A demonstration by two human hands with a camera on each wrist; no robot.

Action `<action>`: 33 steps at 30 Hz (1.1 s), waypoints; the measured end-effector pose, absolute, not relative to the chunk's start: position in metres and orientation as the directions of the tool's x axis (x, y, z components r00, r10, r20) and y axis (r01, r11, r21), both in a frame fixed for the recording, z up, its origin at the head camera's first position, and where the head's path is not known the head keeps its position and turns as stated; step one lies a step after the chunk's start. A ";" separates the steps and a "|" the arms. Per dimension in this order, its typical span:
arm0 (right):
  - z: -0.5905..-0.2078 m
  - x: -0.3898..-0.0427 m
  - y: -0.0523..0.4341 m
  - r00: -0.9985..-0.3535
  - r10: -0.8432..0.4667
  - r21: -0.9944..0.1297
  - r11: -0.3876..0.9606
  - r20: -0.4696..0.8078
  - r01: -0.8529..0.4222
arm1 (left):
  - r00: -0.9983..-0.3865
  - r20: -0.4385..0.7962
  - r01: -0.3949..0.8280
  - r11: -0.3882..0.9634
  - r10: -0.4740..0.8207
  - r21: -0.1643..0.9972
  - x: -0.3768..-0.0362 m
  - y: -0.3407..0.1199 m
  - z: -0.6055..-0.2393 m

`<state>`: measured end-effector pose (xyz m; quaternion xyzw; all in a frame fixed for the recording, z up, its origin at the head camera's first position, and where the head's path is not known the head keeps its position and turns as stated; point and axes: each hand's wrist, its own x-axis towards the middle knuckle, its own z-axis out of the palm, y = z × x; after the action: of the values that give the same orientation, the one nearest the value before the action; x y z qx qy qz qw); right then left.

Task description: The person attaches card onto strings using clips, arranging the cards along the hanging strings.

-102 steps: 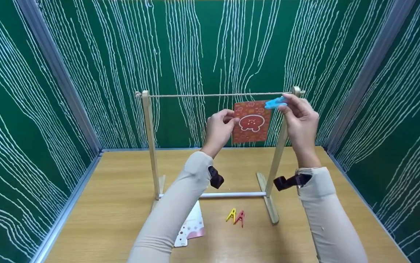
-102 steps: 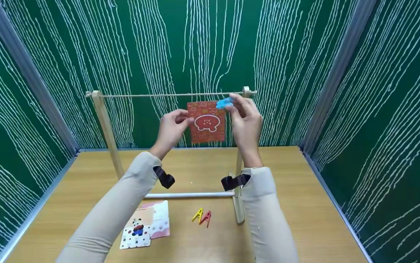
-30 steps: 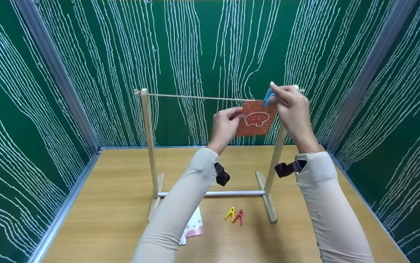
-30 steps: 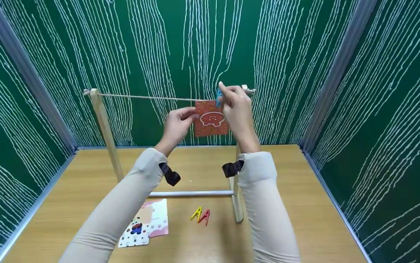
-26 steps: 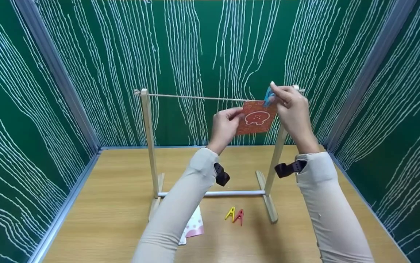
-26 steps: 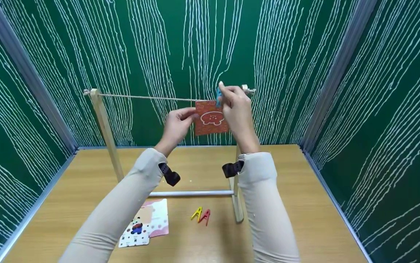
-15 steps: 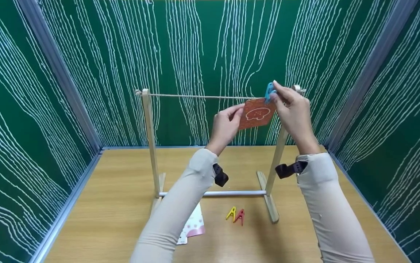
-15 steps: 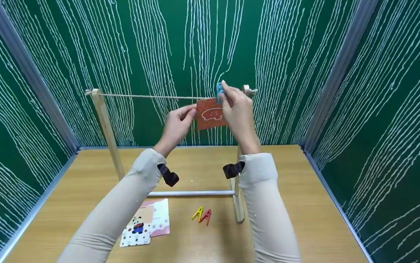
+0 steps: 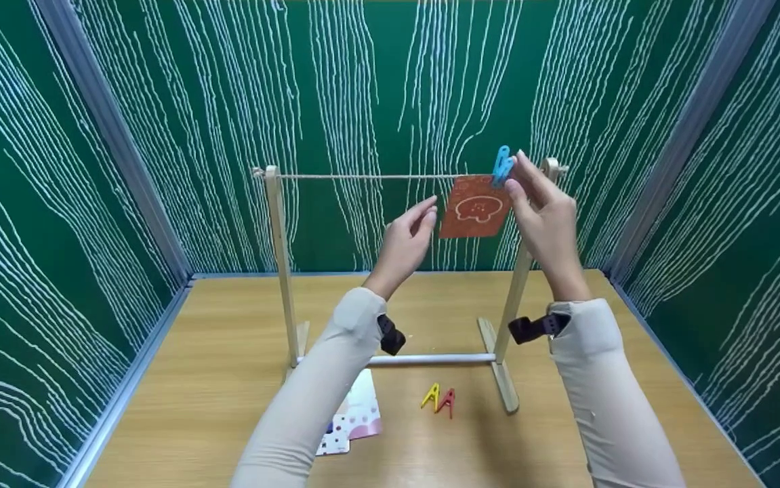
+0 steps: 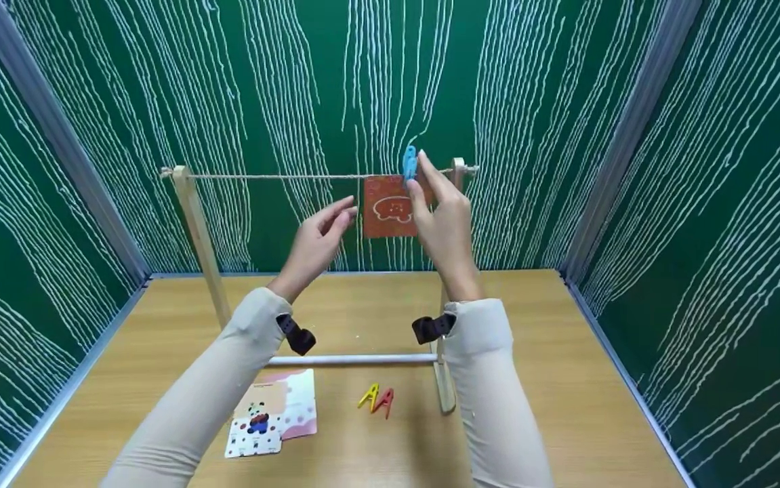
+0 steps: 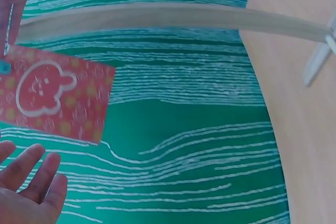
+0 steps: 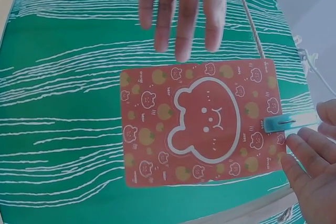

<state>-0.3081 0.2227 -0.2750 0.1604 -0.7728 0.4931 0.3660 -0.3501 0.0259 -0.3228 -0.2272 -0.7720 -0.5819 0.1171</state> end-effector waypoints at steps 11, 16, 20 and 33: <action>-0.301 -0.301 0.223 -0.713 0.143 -0.703 0.384 0.686 -0.599 | -0.894 0.381 0.440 0.296 0.236 0.848 -0.349 -0.007 -0.346; -0.319 -0.297 0.222 -0.735 0.137 -0.721 0.378 0.664 -0.581 | -0.905 0.355 0.418 0.336 0.234 0.844 -0.350 -0.025 -0.362; -0.340 -0.294 0.222 -0.764 0.125 -0.746 0.359 0.633 -0.560 | -0.919 0.326 0.387 0.361 0.221 0.848 -0.351 -0.040 -0.384; -0.406 -0.285 0.224 -0.893 0.117 -0.867 0.321 0.435 -0.380 | -0.958 0.227 0.282 0.447 0.174 0.849 -0.346 -0.084 -0.454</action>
<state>-0.2852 0.2244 -0.4061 0.0837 -0.7836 0.5765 0.2156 -0.3461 -0.0840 -0.4538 -0.1341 -0.8489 -0.5084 0.0531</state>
